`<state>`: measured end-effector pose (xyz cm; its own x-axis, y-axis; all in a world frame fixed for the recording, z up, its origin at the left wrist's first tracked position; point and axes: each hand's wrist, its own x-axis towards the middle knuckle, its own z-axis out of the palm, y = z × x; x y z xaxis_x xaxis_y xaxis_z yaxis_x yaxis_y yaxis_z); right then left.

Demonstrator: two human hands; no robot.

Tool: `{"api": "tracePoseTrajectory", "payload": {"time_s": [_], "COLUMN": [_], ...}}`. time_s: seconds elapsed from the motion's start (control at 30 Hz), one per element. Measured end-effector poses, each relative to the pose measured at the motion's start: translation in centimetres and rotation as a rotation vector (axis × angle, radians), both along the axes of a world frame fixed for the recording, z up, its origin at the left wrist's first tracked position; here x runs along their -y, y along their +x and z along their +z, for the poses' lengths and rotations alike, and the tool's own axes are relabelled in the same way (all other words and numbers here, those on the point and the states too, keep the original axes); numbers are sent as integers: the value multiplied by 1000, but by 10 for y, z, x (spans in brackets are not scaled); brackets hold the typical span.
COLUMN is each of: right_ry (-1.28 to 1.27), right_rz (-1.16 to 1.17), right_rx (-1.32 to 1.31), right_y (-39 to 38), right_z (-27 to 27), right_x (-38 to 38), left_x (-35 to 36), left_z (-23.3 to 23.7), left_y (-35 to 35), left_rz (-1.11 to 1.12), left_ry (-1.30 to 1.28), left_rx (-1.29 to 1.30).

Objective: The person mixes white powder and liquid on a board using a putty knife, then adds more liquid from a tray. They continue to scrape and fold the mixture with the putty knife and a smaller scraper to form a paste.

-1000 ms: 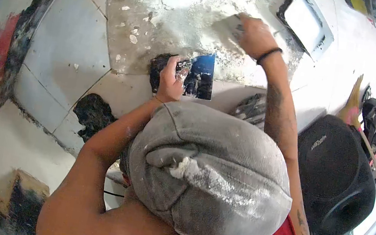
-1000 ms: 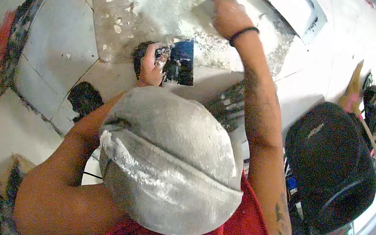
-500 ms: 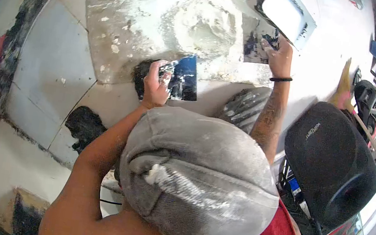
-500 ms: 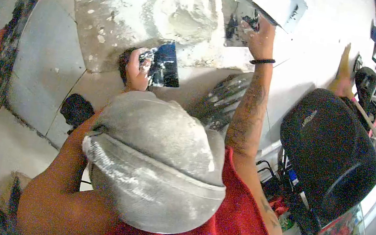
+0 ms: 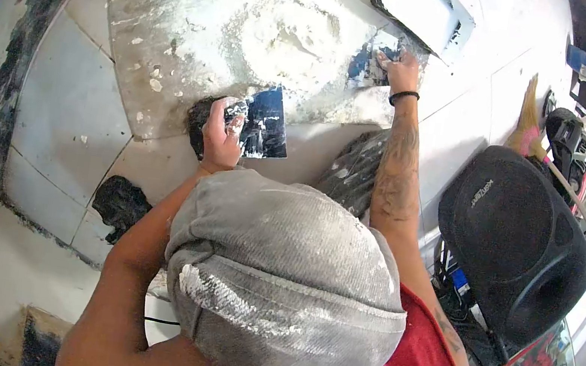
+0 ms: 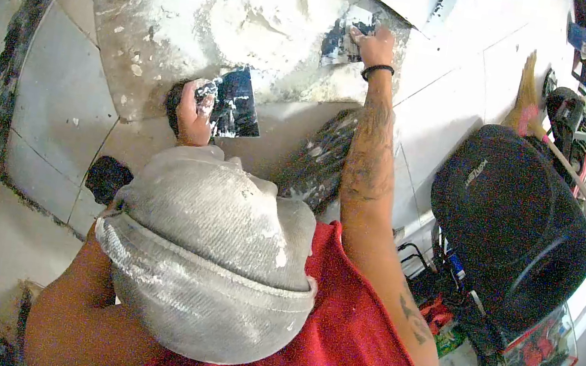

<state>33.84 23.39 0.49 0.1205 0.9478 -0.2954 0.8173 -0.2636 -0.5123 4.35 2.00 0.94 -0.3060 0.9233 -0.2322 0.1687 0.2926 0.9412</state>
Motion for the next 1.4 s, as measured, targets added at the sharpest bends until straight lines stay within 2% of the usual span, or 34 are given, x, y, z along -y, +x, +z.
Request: {"api": "tracePoseTrajectory", "payload": {"time_s": [0.07,0.1,0.13,0.2,0.3,0.4,0.43,0.57,0.73,0.8,0.87,1.0,1.1,1.2,1.33,1.4], "right_ry": [36,22,39,66,-58,209,261,207,314,319,156,52,91,168,43,121], "right_rz": [257,227,62,197,199,328,312,451,415,564,616,618,734,926,959,924], "right_rx": [215,201,-13,-9,25,181,40,164,195,134,158,148,151,285,329,282], "right_y": [-1,-6,-11,-21,-40,-63,-72,-98,-79,-78,-84,-97,-96,-98,-98,-103], "right_z": [-4,-9,-8,-12,10,40,50,81,70,54,47,73,83,75,80,78], "right_x": [-9,-12,-11,-17,-17,1,9,24,0,-10,-4,10,12,13,4,-4], "left_x": [2,2,2,0,1,2,1,3,6,4,2,-1,-2,0,-5,-3], "left_z": [0,-1,-1,-1,-5,-1,0,-5,-8,-6,-1,1,2,5,6,7], "left_y": [2,1,2,3,0,2,0,-1,0,-1,1,0,1,0,0,2], "left_rz": [-1,-5,-6,-25,-39,1,-2,-37,-3,-33,-23,-20,-5,-45,-29,-7], "left_ry": [-11,-17,-20,-2,48,0,-5,-42,-40,-5,25,20,17,1,17,16], "left_rx": [24,42,59,29,-73,27,13,8,22,-1,-26,-34,-42,-10,-69,-73]}}
